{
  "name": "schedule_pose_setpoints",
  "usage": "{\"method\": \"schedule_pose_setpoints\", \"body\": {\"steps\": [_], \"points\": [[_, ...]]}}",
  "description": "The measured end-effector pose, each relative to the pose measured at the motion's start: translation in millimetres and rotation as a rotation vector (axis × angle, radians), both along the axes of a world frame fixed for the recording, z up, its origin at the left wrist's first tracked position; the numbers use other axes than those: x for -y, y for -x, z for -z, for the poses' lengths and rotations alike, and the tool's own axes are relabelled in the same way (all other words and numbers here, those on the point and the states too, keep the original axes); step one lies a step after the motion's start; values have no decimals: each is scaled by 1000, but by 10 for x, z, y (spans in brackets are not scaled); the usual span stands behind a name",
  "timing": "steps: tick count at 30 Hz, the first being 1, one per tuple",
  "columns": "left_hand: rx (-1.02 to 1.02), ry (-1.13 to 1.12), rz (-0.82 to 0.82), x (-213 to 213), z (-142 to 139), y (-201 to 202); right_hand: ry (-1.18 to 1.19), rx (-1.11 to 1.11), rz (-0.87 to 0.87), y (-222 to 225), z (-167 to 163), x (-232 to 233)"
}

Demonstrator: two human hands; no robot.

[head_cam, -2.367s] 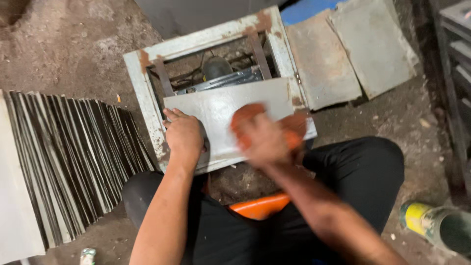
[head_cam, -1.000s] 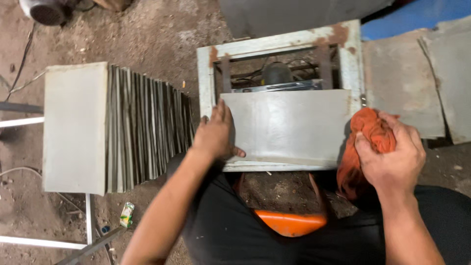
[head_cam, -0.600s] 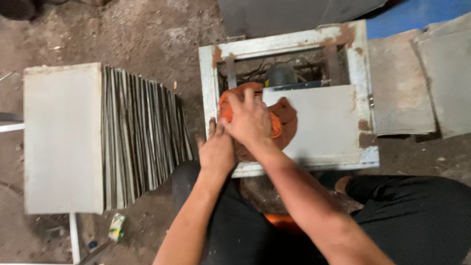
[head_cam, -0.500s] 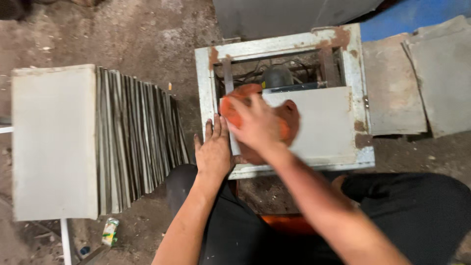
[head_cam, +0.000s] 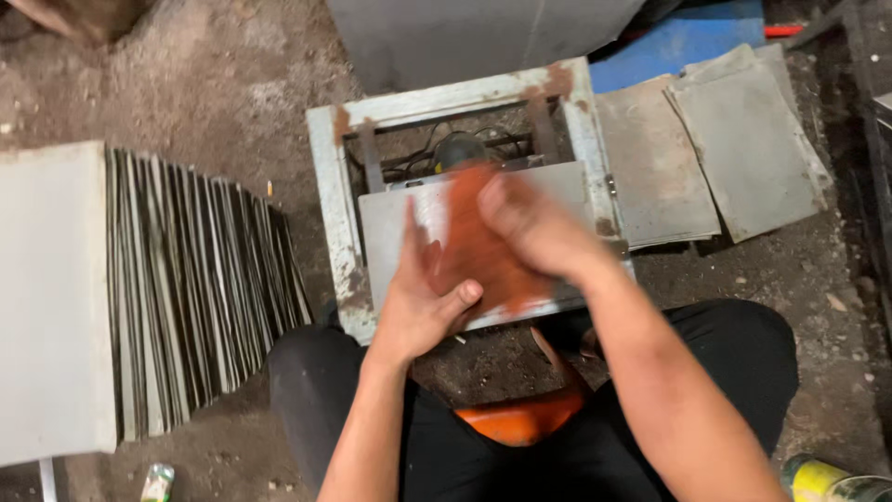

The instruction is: The person sits on the ground and cleans rectangular metal sheets using a stone and an orange cloth. They rub the surface of each sheet with the stone, then wipe it with the cloth before stacking the cleaned sheets.

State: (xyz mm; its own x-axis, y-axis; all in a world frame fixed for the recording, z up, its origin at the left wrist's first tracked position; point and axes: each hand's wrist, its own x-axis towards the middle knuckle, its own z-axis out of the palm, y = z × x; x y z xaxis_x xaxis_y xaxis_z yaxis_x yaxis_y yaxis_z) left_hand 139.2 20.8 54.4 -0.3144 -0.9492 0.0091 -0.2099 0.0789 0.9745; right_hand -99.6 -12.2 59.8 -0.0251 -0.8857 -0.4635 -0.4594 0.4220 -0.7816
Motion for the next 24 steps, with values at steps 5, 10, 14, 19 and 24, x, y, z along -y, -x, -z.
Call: {"method": "schedule_pose_setpoints", "body": {"steps": [5,10,14,19,24], "points": [[751,57,-377,-27,1,-308,-31,-640,-472,-96,178,-92],[795,188,-392,6,305,-123,340,-898,-616,19,539,12],[1009,109,-144,93,466,309,453,-894,-536,219,843,244],[987,144,178,-214,196,115,363,-1038,-594,307,747,526],[65,-490,66,-411,-225,-757,116,-921,-657,144,410,1137]]}}
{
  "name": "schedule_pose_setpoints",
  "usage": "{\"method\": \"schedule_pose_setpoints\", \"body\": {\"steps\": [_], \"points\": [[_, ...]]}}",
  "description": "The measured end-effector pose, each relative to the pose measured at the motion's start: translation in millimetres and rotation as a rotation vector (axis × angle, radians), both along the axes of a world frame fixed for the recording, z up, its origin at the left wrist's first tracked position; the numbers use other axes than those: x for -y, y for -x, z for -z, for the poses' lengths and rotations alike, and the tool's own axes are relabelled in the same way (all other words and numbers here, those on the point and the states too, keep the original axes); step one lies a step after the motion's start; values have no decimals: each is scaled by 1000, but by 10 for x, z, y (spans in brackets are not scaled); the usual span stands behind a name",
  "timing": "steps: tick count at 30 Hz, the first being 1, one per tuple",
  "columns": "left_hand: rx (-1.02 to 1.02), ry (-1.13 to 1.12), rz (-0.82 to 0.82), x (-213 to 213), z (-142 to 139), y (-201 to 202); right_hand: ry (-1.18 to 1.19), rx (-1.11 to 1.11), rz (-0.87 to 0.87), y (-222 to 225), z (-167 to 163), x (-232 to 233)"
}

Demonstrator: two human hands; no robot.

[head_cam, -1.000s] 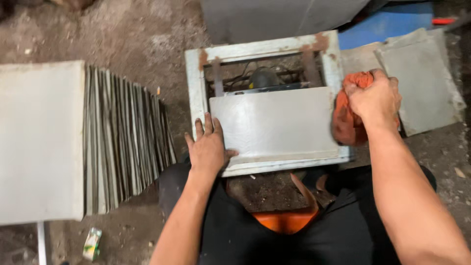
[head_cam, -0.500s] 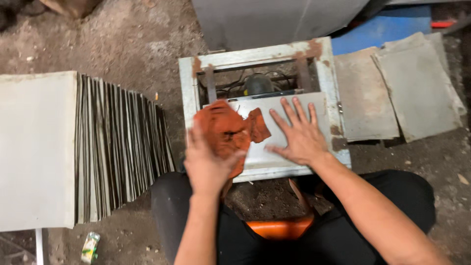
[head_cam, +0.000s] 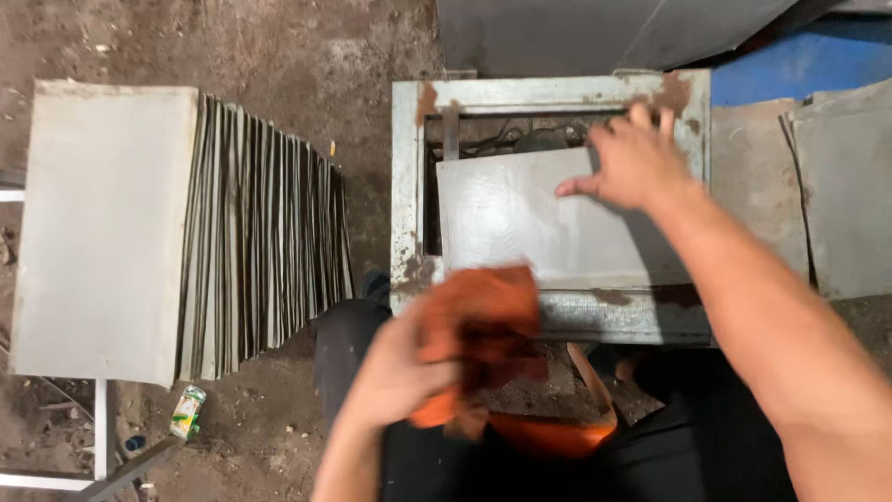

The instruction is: The person sits on the ground and cleans rectangular metal sheets using a stone and an orange cloth. They rub the surface of each sheet with the stone, then wipe it with the cloth before stacking the cleaned sheets.

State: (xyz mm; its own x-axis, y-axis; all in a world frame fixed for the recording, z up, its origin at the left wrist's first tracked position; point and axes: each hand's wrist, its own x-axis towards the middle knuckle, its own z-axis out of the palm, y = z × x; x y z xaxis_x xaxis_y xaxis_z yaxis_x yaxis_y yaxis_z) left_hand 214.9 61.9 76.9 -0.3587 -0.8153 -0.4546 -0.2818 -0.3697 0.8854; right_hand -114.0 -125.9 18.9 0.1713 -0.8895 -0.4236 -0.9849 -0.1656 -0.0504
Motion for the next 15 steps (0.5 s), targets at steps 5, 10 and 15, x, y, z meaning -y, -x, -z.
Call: {"method": "schedule_pose_setpoints", "body": {"steps": [5,10,15], "points": [[-523,-21,-626,-324,-536,-587,163,146,74,168,-747,166],[-665,175,-738,-439,-545,-811,61,80,-145,81,-1233,-853],[-652,219,-653,14,-310,-510,341,138,-244,-363,-547,-1905]]}}
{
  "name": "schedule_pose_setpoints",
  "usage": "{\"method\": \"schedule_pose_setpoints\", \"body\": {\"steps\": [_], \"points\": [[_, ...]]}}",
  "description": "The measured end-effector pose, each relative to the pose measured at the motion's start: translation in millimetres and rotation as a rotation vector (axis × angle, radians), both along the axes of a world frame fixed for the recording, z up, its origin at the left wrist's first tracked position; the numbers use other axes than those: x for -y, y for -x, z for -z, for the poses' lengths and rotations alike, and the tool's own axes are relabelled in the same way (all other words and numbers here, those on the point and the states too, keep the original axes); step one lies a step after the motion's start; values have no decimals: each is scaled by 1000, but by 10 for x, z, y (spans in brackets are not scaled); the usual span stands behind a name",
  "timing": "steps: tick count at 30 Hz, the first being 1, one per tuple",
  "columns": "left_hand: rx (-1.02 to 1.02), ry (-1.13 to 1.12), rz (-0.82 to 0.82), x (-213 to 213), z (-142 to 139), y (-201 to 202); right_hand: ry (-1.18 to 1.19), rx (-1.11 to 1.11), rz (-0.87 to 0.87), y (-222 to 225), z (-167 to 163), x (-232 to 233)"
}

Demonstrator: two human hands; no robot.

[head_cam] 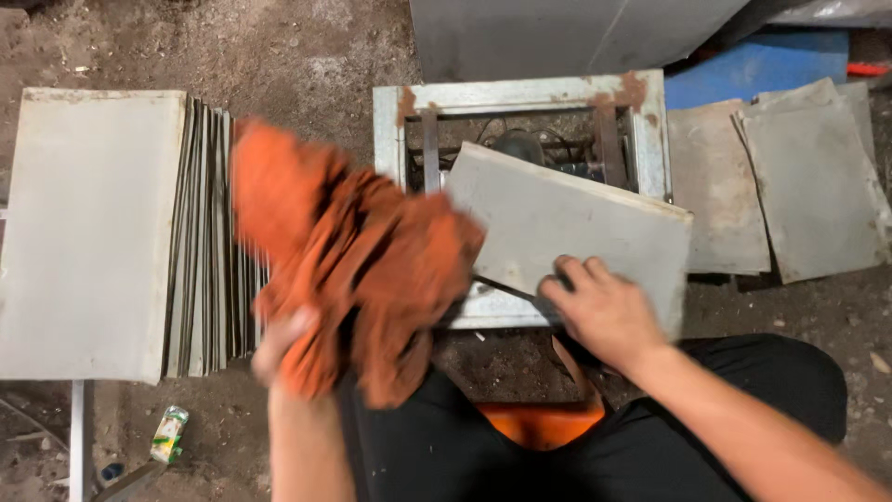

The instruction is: The person sits on the ground and cleans rectangular metal sheets using a stone and an orange cloth. They rub the surface of each sheet with the stone, then wipe it with the cloth before stacking the cleaned sheets.

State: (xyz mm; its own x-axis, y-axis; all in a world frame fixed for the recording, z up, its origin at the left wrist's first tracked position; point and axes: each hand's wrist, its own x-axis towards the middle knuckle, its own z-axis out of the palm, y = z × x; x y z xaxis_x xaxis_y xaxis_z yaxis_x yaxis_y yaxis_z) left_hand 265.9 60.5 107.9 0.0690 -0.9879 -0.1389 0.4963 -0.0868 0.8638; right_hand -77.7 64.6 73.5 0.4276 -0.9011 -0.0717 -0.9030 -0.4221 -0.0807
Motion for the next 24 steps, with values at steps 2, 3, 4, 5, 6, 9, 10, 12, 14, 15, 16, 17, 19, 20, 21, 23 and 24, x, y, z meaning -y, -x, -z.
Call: {"method": "schedule_pose_setpoints", "body": {"steps": [2,3,4,5,6,9,10,12,14,15,16,17,19,20,21,23,24], "points": [[40,11,61,213,79,252,-27,190,45,-22,307,-166],[63,19,95,304,122,374,1,217,51,16,431,-201],[86,19,125,381,168,467,26,239,54,102,523,-222],[106,16,153,445,228,560,52,259,57,222,598,-239],[151,-12,176,511,288,638,70,288,194,375,652,-261],[497,-4,203,727,470,842,178,420,573,889,807,-210],[758,46,183,803,513,904,239,499,678,985,884,-170],[1153,189,169,942,569,1044,240,443,684,1101,1032,-94],[1414,382,187,1022,607,1234,172,429,733,1103,1140,-39],[1592,295,284,1009,633,1342,97,438,778,1068,1171,-23],[1768,204,386,971,675,1512,21,447,824,1034,1172,-15],[1942,106,496,914,736,1703,-31,448,872,995,1154,-12],[1870,167,316,641,888,2062,-130,444,953,945,1059,-3],[1779,137,472,498,972,2218,-150,433,962,928,999,6],[1682,111,622,353,1056,2363,-169,423,971,924,937,23],[1764,359,749,99,1187,2656,-221,409,968,925,841,55],[1706,473,670,38,1225,2703,-243,410,962,934,813,70]]}}
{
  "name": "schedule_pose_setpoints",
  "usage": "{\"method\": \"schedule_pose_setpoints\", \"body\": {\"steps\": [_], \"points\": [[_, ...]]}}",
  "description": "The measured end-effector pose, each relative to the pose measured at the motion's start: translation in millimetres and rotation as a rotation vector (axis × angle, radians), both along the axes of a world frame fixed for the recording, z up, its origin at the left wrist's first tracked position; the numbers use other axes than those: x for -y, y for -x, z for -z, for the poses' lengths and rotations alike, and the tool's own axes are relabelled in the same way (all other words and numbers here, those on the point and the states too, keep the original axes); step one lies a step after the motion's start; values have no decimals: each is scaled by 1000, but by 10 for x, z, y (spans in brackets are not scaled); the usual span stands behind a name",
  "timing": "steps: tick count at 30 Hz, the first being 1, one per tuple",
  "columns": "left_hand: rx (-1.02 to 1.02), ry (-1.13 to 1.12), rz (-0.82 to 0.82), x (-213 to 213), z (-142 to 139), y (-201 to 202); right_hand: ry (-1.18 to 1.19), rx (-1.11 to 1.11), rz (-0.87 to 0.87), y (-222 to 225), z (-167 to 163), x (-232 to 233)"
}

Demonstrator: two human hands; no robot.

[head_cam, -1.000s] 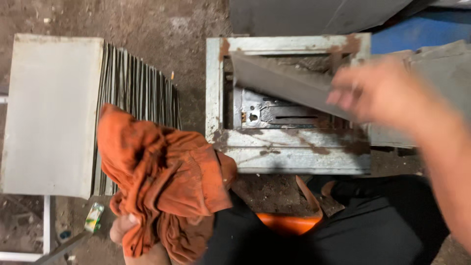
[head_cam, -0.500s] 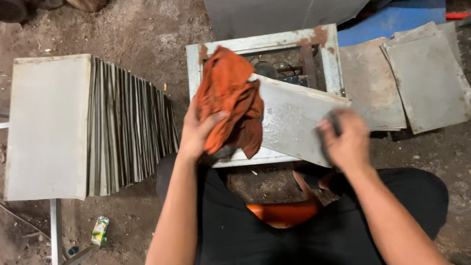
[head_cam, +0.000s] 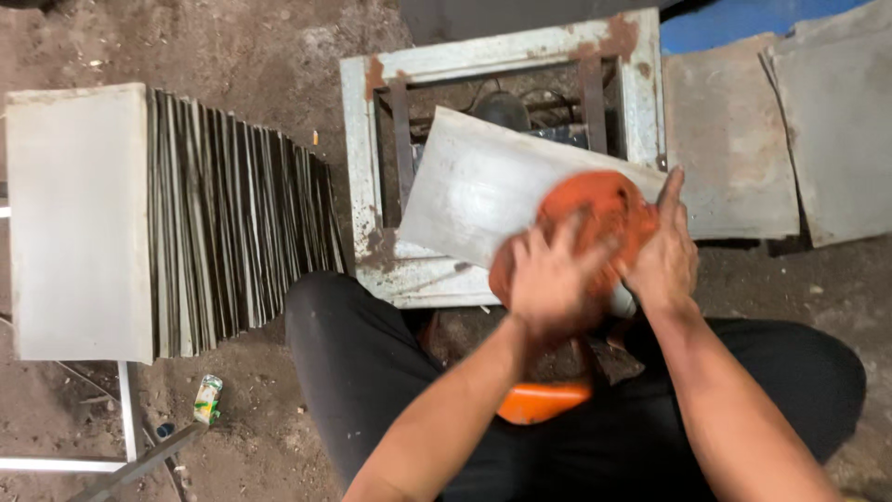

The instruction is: The person sits on the ground and cleans rectangular metal sheets using a stone and an orange cloth. They rub the surface of each sheet with the stone, then wipe it with the cloth before stacking the cleaned sheets.

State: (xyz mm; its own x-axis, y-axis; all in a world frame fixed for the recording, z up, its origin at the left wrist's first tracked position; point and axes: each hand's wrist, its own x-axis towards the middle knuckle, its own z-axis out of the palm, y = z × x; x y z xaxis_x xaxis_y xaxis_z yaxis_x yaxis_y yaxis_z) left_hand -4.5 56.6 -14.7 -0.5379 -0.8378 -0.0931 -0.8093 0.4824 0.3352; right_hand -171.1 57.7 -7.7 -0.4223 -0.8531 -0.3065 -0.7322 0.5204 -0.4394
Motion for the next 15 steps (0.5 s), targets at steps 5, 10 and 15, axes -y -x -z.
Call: {"method": "schedule_pose_setpoints", "body": {"steps": [5,10,15], "points": [[-196,136,-34,518,-66,-832,128,-54,-81,33,74,-16],[221,243,-477,718,-126,-1286,156,-52,-50,56,247,-57],[-153,260,-119,-265,1,-19,161,-31,-94,121,267,-28]]}}
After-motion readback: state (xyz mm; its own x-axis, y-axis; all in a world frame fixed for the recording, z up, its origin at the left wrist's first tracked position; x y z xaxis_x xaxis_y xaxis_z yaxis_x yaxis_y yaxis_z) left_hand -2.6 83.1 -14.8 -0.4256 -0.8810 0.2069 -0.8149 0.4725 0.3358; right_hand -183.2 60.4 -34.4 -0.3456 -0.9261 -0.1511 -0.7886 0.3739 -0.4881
